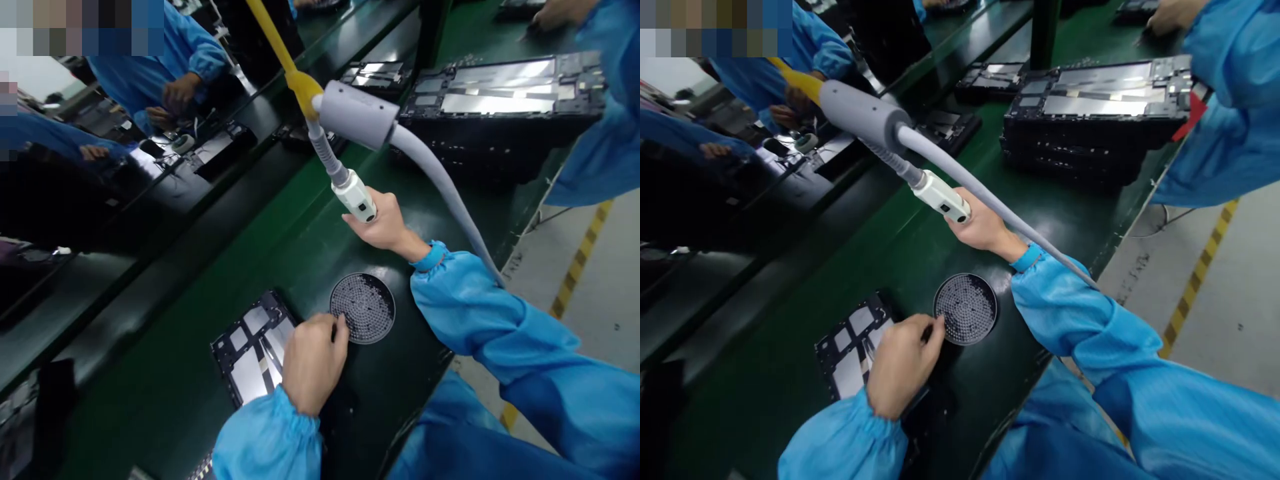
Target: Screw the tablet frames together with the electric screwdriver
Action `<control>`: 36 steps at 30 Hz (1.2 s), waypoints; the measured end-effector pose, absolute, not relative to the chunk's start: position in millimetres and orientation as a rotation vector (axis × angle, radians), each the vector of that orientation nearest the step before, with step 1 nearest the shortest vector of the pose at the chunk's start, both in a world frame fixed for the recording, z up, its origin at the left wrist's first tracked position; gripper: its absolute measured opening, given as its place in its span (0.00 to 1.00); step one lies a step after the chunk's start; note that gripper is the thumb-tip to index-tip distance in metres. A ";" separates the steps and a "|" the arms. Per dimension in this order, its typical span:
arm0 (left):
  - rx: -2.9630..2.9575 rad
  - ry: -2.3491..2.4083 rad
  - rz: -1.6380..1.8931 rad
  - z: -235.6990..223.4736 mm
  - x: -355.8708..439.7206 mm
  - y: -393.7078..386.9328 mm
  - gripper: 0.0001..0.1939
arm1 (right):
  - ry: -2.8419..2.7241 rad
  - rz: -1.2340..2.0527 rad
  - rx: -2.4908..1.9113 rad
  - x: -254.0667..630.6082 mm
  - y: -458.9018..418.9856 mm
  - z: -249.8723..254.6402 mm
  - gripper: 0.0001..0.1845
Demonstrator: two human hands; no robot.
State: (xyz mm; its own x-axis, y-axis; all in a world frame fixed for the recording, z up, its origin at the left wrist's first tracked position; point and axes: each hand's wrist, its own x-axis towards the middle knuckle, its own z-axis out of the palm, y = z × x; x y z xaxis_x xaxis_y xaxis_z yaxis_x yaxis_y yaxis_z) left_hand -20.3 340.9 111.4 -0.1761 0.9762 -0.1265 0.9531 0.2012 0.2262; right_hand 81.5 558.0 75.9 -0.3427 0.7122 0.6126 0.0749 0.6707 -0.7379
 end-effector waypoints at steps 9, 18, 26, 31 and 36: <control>2.342 1.992 0.205 78.4 10.7 321.4 0.26 | -1.812 0.751 -0.639 82.8 558.3 75.3 0.09; 2.360 1.994 0.560 97.6 -3.8 254.8 0.29 | -1.809 0.749 -0.658 83.9 558.2 73.1 0.10; 0.529 2.782 1.340 70.9 -46.3 193.7 0.29 | -1.726 0.821 -0.667 84.9 556.8 77.2 0.10; 0.251 2.535 1.611 57.6 -31.2 195.4 0.28 | -1.522 1.290 -0.587 82.2 512.5 99.6 0.12; 0.217 2.562 1.662 59.5 -2.5 207.8 0.28 | -1.511 1.552 -0.494 68.9 469.5 107.3 0.15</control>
State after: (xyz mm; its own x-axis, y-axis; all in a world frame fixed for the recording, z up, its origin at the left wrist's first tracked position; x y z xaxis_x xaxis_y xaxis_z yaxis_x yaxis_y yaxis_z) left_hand -2.5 207.8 59.5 -0.9868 0.1616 0.0100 0.0750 0.4014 0.9128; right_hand 68.9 469.5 107.3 -0.5267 0.7985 0.2916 -0.3127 0.1370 -0.9399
